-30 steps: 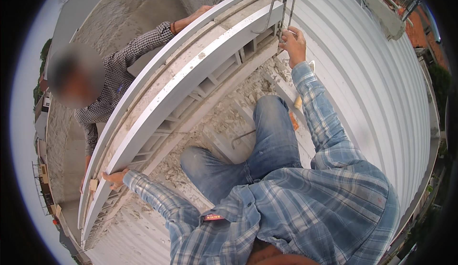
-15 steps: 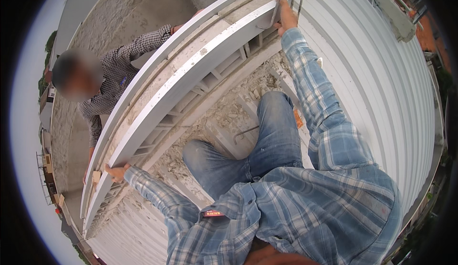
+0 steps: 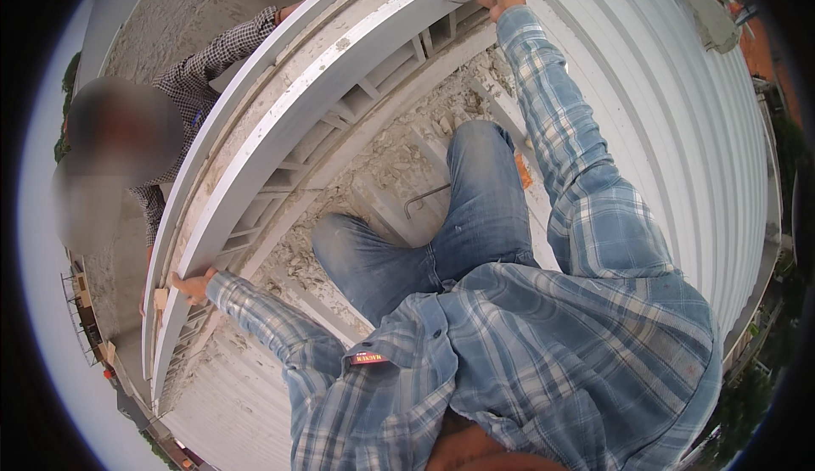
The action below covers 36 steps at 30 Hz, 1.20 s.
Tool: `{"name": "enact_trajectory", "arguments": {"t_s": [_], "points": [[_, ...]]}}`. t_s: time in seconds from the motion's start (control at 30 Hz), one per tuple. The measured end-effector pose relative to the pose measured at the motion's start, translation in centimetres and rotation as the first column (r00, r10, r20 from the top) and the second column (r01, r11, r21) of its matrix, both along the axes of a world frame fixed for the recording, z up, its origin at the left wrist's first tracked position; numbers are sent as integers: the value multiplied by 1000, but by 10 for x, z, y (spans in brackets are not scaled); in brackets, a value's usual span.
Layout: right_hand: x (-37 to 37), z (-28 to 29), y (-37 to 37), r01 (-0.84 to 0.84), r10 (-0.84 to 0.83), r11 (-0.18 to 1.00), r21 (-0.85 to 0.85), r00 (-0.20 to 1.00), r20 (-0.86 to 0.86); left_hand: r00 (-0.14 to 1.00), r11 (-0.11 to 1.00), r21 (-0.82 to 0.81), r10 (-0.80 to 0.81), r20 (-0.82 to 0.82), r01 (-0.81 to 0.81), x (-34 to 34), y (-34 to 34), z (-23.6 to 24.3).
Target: The person kneels on a corrugated roof and uses a metal hook tool to secure long white metal frame pieces to a concrete structure. Another worker assists by holding the frame in place. The person repeatedly positions the frame and uses the hook to fasten it.
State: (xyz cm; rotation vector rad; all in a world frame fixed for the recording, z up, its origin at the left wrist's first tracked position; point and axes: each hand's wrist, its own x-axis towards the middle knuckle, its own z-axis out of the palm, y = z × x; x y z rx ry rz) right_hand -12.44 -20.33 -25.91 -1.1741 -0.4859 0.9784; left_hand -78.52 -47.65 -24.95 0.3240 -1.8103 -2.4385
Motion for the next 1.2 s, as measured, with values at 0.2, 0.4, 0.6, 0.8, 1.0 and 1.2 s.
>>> {"name": "enact_trajectory", "arguments": {"t_s": [0.2,0.4,0.6,0.8,1.0,1.2], "points": [[71,-41,-98,-165,157,986,37,975,157,991,999,-33,-47,-129,43,-13,5,-18],[101,-234,-237,-45,394,758,-651,827,401,952,977,-129,-198,-232,172,-93,-59,-28],[31,-319,-337,260,584,671,-695,393,711,927,960,-44,-277,-251,275,-66,-8,-35],[9,-362,-323,311,610,561,-767,470,638,895,954,-115,-299,-332,276,-92,-41,-38],[28,-330,-338,265,593,560,-785,534,603,934,965,-58,-264,-241,257,-49,-18,-39],[41,-310,-360,289,417,631,-720,656,629,920,914,122,-377,-104,388,-96,-38,-31]]}}
